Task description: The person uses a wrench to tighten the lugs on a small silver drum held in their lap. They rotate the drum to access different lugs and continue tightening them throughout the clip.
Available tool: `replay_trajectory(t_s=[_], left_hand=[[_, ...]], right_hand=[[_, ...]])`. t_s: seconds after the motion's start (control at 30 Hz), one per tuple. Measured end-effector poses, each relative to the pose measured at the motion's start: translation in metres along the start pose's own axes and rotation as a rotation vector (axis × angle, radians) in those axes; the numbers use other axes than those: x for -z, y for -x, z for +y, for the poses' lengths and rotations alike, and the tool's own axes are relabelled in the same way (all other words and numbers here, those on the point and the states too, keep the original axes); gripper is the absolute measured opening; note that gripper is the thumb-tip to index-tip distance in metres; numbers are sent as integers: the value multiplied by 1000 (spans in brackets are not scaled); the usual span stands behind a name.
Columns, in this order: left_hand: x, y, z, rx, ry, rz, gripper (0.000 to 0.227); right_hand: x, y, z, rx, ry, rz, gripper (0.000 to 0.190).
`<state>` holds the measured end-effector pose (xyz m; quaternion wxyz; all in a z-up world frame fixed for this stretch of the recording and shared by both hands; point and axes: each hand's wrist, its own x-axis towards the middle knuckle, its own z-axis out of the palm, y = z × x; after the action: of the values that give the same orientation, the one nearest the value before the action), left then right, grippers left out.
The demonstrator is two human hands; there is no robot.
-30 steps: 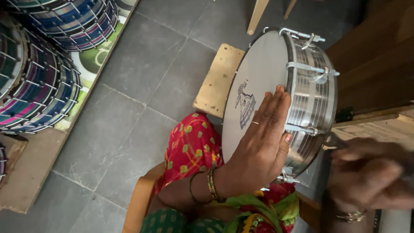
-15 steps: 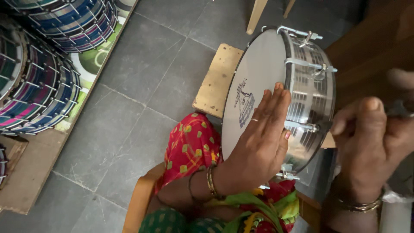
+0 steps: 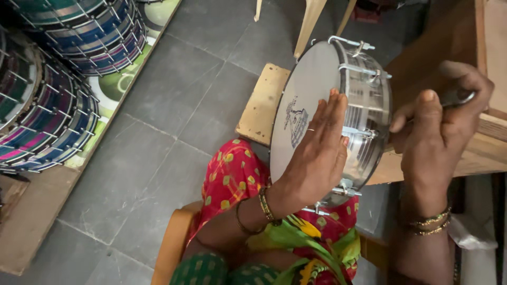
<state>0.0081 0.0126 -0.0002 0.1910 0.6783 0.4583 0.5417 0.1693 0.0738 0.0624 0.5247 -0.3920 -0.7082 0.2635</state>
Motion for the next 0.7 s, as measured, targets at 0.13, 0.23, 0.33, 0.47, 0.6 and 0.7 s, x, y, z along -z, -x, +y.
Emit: replay_trajectory(t_s=[0.13, 0.23, 0.33, 0.47, 0.6, 0.7], left_hand=[[-2, 3, -3, -20, -15, 21, 69], [-2, 4, -3, -18, -15, 18, 69], [-2, 6, -3, -22, -11, 9, 70], [-1, 15, 0, -55, -26, 23, 69], [-2, 24, 3, -47, -4, 29, 69], [-1, 28, 4, -75, -12, 41, 69]], right_hand=[[-3, -7, -2, -62, -37, -18, 22], [-3, -13, -2, -184, -84, -29, 22], [-2, -24, 3, -287, -188, -99, 22], [1, -33, 11, -428, -316, -222, 22], [3, -27, 12, -438, -347, -219, 25], [3, -3, 11, -220, -369, -5, 26]])
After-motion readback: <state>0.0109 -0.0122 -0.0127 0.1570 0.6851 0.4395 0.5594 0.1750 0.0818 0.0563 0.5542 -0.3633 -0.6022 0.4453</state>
